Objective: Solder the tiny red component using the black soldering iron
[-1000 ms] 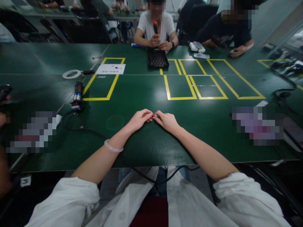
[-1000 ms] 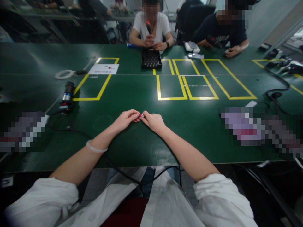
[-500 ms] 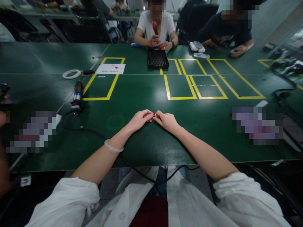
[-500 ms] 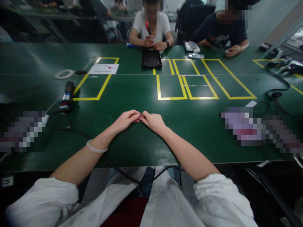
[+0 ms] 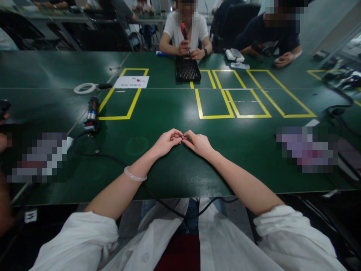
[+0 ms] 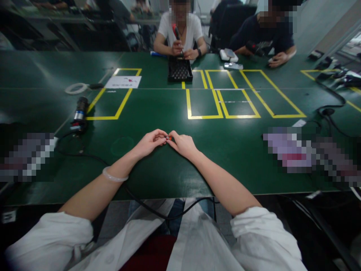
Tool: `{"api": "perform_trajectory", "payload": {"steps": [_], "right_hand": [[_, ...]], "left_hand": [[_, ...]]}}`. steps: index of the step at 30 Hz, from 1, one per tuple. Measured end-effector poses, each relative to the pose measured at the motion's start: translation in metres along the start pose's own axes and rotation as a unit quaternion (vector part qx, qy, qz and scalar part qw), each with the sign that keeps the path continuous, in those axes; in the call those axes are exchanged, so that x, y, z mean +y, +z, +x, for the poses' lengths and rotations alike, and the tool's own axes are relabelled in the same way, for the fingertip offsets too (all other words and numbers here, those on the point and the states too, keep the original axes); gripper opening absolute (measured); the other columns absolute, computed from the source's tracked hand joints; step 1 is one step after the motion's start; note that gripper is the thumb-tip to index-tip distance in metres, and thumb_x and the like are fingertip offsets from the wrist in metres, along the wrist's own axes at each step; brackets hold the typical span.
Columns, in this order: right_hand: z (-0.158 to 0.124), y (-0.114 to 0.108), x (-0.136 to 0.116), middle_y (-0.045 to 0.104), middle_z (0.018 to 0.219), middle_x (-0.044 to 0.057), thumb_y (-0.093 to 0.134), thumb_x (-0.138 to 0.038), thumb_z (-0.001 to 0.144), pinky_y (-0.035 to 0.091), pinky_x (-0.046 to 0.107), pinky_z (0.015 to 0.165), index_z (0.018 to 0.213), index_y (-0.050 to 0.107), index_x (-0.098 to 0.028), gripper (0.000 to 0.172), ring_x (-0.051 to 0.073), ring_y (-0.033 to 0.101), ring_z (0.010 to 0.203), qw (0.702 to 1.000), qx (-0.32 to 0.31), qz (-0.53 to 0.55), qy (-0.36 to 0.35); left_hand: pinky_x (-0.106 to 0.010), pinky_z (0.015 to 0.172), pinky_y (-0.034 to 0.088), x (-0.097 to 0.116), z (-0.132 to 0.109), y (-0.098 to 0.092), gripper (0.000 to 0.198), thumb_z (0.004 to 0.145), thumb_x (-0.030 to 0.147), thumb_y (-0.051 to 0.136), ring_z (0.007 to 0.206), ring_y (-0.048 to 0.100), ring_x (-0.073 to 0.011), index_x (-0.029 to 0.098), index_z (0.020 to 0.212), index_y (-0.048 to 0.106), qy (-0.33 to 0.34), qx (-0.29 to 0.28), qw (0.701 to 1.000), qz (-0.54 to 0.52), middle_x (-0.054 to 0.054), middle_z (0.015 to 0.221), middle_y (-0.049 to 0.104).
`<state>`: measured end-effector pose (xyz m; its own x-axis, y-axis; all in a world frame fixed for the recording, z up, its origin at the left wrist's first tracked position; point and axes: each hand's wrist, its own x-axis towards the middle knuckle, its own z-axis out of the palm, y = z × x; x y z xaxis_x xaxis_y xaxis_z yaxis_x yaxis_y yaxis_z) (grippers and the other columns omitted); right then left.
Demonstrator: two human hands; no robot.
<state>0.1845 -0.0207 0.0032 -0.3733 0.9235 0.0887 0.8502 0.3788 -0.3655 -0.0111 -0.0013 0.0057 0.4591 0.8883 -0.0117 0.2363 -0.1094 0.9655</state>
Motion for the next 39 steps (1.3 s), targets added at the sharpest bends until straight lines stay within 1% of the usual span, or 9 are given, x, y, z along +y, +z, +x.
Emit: {"api": "perform_trajectory", "payload": {"steps": [5,11,14,17,21,26,33,39], "right_hand": [[0.0002,0.0014,0.0017,0.073,0.087,0.003,0.041,-0.049,0.102,0.033,0.025,0.062,0.122,0.055,-0.022,0.036,0.019,0.067,0.074,1.000,-0.002,-0.004,-0.001],[0.0009,0.0030,0.0025,0.071,0.084,0.002,0.043,-0.048,0.101,0.030,0.024,0.060,0.121,0.055,-0.021,0.035,0.018,0.064,0.070,1.000,-0.001,-0.001,-0.005],[0.0008,0.0024,0.0022,0.070,0.083,0.002,0.046,-0.048,0.100,0.030,0.024,0.061,0.120,0.054,-0.021,0.035,0.017,0.064,0.069,1.000,-0.003,0.006,-0.005],[-0.0005,-0.0001,0.0006,0.070,0.082,0.002,0.043,-0.050,0.100,0.033,0.024,0.063,0.121,0.054,-0.020,0.038,0.018,0.064,0.070,1.000,0.003,0.020,-0.006],[-0.0021,-0.0034,-0.0013,0.071,0.082,0.003,0.035,-0.051,0.103,0.035,0.025,0.066,0.117,0.057,-0.021,0.039,0.019,0.066,0.073,0.999,0.012,0.033,0.003],[-0.0017,-0.0048,-0.0011,0.073,0.086,0.004,0.031,-0.049,0.105,0.035,0.025,0.066,0.108,0.062,-0.022,0.042,0.019,0.067,0.078,1.000,0.012,0.022,0.010],[-0.0006,-0.0061,-0.0021,0.073,0.086,0.005,0.031,-0.048,0.105,0.033,0.026,0.064,0.103,0.064,-0.022,0.043,0.019,0.067,0.078,1.000,-0.002,-0.002,0.021],[-0.0001,-0.0049,-0.0012,0.073,0.084,0.003,0.035,-0.050,0.103,0.034,0.026,0.065,0.106,0.062,-0.022,0.039,0.019,0.067,0.076,1.000,0.008,0.023,0.018]], "left_hand": [[-0.031,0.077,0.049,0.0033,0.0004,0.0003,0.037,0.082,0.043,0.067,0.078,0.061,-0.0147,0.013,0.102,0.059,-0.005,0.002,1.000,-0.002,-0.007,0.092,0.067],[-0.030,0.076,0.047,0.0001,0.0008,0.0000,0.033,0.082,0.040,0.067,0.077,0.061,-0.0145,0.012,0.099,0.060,-0.001,0.002,1.000,0.021,-0.006,0.088,0.066],[-0.030,0.077,0.047,-0.0019,0.0007,-0.0007,0.031,0.083,0.038,0.066,0.078,0.061,-0.0147,0.013,0.100,0.060,0.007,-0.002,1.000,0.027,-0.006,0.089,0.066],[-0.029,0.076,0.047,-0.0025,0.0005,-0.0014,0.031,0.082,0.038,0.065,0.078,0.061,-0.0144,0.013,0.101,0.060,0.009,-0.003,0.999,0.034,-0.006,0.091,0.066],[-0.026,0.072,0.046,-0.0015,-0.0004,-0.0014,0.030,0.081,0.037,0.066,0.077,0.060,-0.0140,0.014,0.100,0.060,0.013,-0.003,0.999,0.039,-0.004,0.091,0.064],[-0.027,0.076,0.047,-0.0008,-0.0017,-0.0003,0.029,0.083,0.037,0.067,0.080,0.060,-0.0140,0.014,0.100,0.060,0.022,-0.009,0.999,0.031,-0.005,0.094,0.064],[-0.028,0.077,0.048,0.0012,-0.0017,0.0007,0.029,0.082,0.035,0.068,0.081,0.061,-0.0142,0.014,0.101,0.060,0.027,-0.008,0.999,0.032,-0.006,0.095,0.064],[-0.027,0.075,0.048,-0.0007,-0.0023,0.0010,0.028,0.083,0.033,0.067,0.080,0.060,-0.0138,0.014,0.101,0.059,0.025,-0.007,0.999,0.046,-0.005,0.093,0.063]]}}
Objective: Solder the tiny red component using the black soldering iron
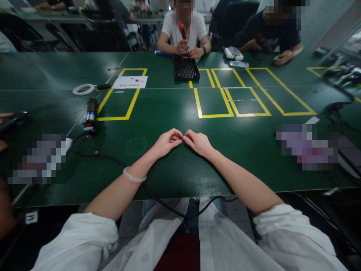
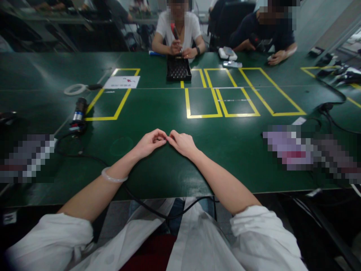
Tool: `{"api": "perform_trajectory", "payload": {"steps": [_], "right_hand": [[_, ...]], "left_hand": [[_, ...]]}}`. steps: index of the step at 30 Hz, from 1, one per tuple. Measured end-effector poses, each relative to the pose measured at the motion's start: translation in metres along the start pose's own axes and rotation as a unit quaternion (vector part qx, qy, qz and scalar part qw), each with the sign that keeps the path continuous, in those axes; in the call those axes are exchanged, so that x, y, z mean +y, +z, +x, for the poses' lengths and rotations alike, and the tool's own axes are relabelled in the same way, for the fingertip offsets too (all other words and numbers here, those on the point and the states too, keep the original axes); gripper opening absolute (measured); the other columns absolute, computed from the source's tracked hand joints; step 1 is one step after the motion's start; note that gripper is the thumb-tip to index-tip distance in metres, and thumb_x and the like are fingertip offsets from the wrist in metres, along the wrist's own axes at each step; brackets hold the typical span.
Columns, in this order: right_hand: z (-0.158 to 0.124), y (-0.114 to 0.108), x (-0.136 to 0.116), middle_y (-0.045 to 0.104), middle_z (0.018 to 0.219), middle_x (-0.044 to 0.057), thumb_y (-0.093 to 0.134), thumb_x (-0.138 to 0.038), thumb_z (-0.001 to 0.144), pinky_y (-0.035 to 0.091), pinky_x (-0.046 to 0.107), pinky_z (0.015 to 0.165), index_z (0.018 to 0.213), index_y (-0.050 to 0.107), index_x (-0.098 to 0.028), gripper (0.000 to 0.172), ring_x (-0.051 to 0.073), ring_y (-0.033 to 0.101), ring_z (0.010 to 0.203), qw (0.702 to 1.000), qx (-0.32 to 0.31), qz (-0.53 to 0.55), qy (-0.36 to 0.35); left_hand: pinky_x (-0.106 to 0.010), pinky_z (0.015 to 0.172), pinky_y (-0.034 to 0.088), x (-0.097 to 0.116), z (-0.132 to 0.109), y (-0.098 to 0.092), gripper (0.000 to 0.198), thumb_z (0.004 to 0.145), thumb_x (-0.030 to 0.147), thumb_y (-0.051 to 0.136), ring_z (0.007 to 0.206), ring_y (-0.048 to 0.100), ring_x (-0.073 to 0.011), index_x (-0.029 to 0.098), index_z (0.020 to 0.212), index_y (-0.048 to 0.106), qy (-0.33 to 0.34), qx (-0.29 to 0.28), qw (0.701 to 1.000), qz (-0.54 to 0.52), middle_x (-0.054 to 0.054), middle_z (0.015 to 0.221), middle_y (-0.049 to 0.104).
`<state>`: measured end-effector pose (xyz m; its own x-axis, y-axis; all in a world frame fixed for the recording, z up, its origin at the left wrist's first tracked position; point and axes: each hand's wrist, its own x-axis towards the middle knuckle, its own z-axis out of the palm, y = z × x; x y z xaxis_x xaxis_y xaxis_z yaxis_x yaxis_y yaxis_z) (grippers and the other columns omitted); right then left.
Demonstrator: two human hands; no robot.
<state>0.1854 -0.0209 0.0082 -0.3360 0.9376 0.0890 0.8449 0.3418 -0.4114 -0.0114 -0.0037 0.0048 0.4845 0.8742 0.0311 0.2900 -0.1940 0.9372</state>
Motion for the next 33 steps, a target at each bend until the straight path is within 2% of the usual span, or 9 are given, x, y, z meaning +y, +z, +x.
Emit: {"api": "perform_trajectory", "payload": {"steps": [12,27,33], "right_hand": [[0.000,0.003,0.005,0.070,0.078,0.001,0.042,-0.050,0.101,0.036,0.025,0.066,0.109,0.059,-0.022,0.034,0.018,0.063,0.070,0.999,0.013,0.047,-0.003],[-0.001,0.003,0.007,0.062,0.069,-0.003,0.050,-0.045,0.096,0.033,0.023,0.062,0.109,0.059,-0.021,0.029,0.014,0.055,0.060,0.996,0.012,0.083,-0.034],[0.001,0.008,0.016,0.050,0.059,-0.006,0.052,-0.041,0.094,0.031,0.023,0.058,0.103,0.059,-0.019,0.025,0.011,0.046,0.052,0.982,0.041,0.180,-0.046]], "left_hand": [[-0.028,0.079,0.048,0.002,0.000,0.000,0.031,0.083,0.035,0.067,0.085,0.060,-0.0146,0.014,0.103,0.059,0.005,0.017,1.000,0.012,-0.007,0.099,0.064],[-0.026,0.075,0.048,0.000,-0.001,-0.003,0.026,0.085,0.033,0.063,0.083,0.062,-0.0152,0.014,0.104,0.061,0.015,0.007,0.999,0.044,-0.006,0.096,0.066],[-0.029,0.081,0.049,0.003,-0.001,-0.003,0.031,0.088,0.039,0.061,0.088,0.064,-0.0172,0.014,0.106,0.062,0.012,0.025,0.998,0.059,-0.007,0.100,0.067]]}}
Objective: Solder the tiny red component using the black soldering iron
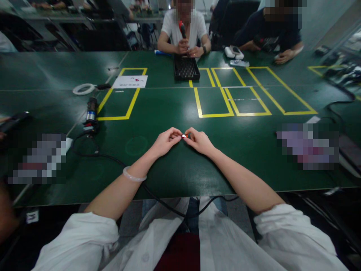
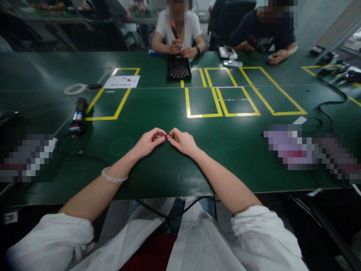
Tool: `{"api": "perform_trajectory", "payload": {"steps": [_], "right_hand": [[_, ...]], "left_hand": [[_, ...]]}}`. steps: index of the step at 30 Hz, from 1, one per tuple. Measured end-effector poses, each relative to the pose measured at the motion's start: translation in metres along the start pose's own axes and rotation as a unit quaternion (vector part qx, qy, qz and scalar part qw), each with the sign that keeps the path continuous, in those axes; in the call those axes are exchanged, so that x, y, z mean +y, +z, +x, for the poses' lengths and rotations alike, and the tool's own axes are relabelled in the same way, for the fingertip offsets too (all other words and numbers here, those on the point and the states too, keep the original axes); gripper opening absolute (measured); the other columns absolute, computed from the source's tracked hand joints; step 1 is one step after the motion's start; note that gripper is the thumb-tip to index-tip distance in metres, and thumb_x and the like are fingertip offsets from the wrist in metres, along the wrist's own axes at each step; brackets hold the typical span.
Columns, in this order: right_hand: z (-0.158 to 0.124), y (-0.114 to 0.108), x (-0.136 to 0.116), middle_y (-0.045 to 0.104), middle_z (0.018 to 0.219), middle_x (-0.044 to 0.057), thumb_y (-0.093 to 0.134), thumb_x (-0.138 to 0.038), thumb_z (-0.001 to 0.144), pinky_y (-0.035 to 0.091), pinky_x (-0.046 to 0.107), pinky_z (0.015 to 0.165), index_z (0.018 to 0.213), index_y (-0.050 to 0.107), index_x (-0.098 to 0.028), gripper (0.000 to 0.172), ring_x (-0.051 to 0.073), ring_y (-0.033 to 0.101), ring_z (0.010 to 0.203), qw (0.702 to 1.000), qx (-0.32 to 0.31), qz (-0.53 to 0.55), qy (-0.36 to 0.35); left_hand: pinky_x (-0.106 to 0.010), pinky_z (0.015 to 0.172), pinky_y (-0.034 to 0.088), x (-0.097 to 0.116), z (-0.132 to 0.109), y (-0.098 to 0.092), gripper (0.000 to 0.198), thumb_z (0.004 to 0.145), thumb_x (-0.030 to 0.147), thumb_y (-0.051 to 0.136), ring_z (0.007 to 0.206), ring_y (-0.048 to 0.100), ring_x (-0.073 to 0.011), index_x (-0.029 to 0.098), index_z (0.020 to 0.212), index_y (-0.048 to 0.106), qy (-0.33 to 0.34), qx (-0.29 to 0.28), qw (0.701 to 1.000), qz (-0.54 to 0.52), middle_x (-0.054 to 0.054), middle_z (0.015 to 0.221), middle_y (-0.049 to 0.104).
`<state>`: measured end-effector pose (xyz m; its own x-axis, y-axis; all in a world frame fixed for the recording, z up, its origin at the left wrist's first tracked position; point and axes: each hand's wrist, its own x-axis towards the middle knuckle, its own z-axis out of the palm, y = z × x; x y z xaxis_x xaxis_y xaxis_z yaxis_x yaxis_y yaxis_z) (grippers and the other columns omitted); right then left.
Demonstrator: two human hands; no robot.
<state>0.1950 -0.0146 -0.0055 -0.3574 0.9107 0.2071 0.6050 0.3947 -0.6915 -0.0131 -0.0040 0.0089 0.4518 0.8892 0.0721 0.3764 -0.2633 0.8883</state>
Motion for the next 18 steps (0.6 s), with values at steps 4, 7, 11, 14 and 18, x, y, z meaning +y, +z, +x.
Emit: {"api": "perform_trajectory", "payload": {"steps": [4,7,11,14,18], "right_hand": [[0.001,-0.001,0.007,0.043,0.055,-0.008,0.054,-0.041,0.093,0.030,0.023,0.055,0.097,0.058,-0.019,0.023,0.010,0.041,0.050,0.997,0.022,0.080,-0.003],[0.002,-0.001,0.010,0.043,0.055,-0.008,0.058,-0.041,0.090,0.031,0.023,0.054,0.094,0.057,-0.019,0.022,0.009,0.040,0.050,0.992,0.036,0.125,-0.004],[0.003,0.001,0.013,0.049,0.059,-0.007,0.063,-0.038,0.085,0.034,0.023,0.055,0.090,0.056,-0.019,0.021,0.009,0.044,0.052,0.985,0.043,0.169,0.001],[0.004,0.002,0.014,0.053,0.064,-0.005,0.065,-0.037,0.083,0.036,0.023,0.054,0.090,0.056,-0.019,0.021,0.009,0.046,0.054,0.981,0.044,0.191,0.007],[0.003,0.002,0.013,0.058,0.069,-0.003,0.065,-0.035,0.082,0.035,0.023,0.054,0.091,0.058,-0.019,0.020,0.008,0.045,0.054,0.980,0.051,0.190,0.007]], "left_hand": [[-0.032,0.084,0.050,0.002,0.000,-0.001,0.033,0.088,0.042,0.060,0.092,0.065,-0.0191,0.014,0.107,0.062,-0.004,0.009,1.000,0.005,-0.009,0.101,0.069],[-0.033,0.084,0.050,0.002,0.000,-0.001,0.033,0.088,0.042,0.060,0.093,0.066,-0.0199,0.014,0.106,0.062,-0.009,0.012,1.000,0.009,-0.009,0.101,0.070],[-0.032,0.082,0.051,-0.002,0.001,-0.004,0.033,0.089,0.042,0.059,0.090,0.066,-0.0193,0.015,0.107,0.063,-0.003,0.031,0.999,0.021,-0.009,0.102,0.070],[-0.032,0.083,0.051,-0.003,0.001,-0.009,0.031,0.091,0.041,0.057,0.092,0.066,-0.0193,0.016,0.107,0.063,0.013,0.064,0.997,0.046,-0.008,0.102,0.070],[-0.035,0.094,0.048,0.001,0.000,-0.024,0.026,0.094,0.037,0.051,0.099,0.063,-0.0202,0.017,0.106,0.064,0.061,0.137,0.975,0.164,-0.007,0.106,0.068]]}}
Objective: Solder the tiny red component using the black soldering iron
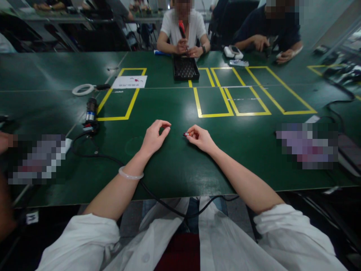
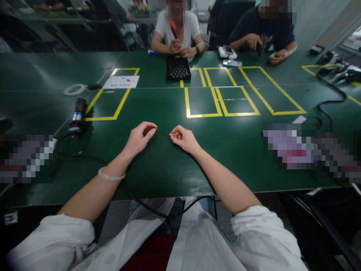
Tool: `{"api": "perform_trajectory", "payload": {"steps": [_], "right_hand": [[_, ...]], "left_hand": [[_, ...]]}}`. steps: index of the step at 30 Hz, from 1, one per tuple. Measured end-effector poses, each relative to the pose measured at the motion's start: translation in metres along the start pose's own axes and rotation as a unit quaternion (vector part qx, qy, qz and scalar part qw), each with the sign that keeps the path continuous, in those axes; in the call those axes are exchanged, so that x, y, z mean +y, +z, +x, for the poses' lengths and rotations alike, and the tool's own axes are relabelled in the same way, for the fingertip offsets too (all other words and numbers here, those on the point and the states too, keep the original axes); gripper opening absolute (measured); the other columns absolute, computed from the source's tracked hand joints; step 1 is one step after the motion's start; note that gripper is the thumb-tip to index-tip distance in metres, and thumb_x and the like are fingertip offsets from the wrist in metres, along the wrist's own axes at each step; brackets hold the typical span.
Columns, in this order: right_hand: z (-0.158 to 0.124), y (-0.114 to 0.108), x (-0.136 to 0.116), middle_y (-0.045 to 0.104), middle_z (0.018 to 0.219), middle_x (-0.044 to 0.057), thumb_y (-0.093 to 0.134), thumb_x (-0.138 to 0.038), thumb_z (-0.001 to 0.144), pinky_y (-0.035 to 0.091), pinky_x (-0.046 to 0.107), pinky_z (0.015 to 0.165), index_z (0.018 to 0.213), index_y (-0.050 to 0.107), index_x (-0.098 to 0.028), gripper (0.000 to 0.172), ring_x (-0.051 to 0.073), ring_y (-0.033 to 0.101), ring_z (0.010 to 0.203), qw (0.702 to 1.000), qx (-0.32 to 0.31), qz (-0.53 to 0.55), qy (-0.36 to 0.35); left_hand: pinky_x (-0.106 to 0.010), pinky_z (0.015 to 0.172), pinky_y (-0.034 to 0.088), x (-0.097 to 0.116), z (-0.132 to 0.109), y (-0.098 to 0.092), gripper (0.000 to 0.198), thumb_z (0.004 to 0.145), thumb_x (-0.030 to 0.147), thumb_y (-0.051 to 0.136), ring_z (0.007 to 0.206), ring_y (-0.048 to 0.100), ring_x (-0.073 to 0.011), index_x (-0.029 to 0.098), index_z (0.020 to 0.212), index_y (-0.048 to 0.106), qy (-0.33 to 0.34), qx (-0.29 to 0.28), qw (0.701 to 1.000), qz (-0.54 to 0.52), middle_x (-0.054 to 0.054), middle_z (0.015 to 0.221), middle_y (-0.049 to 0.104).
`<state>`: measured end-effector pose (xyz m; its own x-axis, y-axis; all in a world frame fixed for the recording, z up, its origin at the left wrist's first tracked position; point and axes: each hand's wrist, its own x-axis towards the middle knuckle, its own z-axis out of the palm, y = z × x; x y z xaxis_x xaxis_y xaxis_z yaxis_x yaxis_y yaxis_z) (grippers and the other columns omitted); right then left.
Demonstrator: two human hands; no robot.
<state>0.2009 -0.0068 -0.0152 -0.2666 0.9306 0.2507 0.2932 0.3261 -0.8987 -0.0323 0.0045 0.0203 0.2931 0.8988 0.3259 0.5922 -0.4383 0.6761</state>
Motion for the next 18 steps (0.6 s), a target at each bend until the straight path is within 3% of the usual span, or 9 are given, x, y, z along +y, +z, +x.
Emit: {"api": "perform_trajectory", "payload": {"steps": [6,10,14,18], "right_hand": [[0.000,0.000,-0.001,0.063,0.074,-0.001,0.064,-0.034,0.081,0.038,0.023,0.057,0.092,0.057,-0.019,0.019,0.008,0.047,0.055,1.000,0.001,0.011,0.002],[0.000,0.000,0.001,0.068,0.078,0.001,0.062,-0.034,0.083,0.040,0.024,0.059,0.095,0.056,-0.019,0.020,0.009,0.050,0.057,1.000,-0.009,0.028,0.003],[-0.001,0.001,0.003,0.067,0.075,0.001,0.064,-0.040,0.084,0.041,0.024,0.059,0.093,0.056,-0.020,0.024,0.010,0.051,0.057,0.999,-0.012,0.031,0.011],[0.000,0.001,0.003,0.063,0.074,0.000,0.067,-0.044,0.082,0.041,0.025,0.058,0.090,0.058,-0.019,0.027,0.011,0.051,0.058,0.999,-0.012,0.029,0.018]], "left_hand": [[-0.038,0.097,0.044,-0.019,0.006,-0.030,0.026,0.093,0.033,0.050,0.106,0.059,-0.0232,0.017,0.109,0.063,0.007,0.103,0.985,0.140,-0.008,0.109,0.063],[-0.040,0.099,0.042,-0.041,0.010,-0.048,0.025,0.092,0.031,0.050,0.106,0.058,-0.0248,0.018,0.110,0.062,-0.019,0.125,0.977,0.170,-0.009,0.109,0.062],[-0.047,0.106,0.035,-0.063,0.010,-0.075,0.027,0.089,0.030,0.055,0.119,0.050,-0.0309,0.020,0.114,0.061,-0.090,0.172,0.956,0.219,-0.013,0.118,0.058],[-0.055,0.111,0.025,-0.090,0.003,-0.111,0.050,0.084,0.030,0.062,0.132,0.040,-0.0370,0.011,0.130,0.052,-0.186,0.229,0.913,0.283,-0.018,0.138,0.049]]}}
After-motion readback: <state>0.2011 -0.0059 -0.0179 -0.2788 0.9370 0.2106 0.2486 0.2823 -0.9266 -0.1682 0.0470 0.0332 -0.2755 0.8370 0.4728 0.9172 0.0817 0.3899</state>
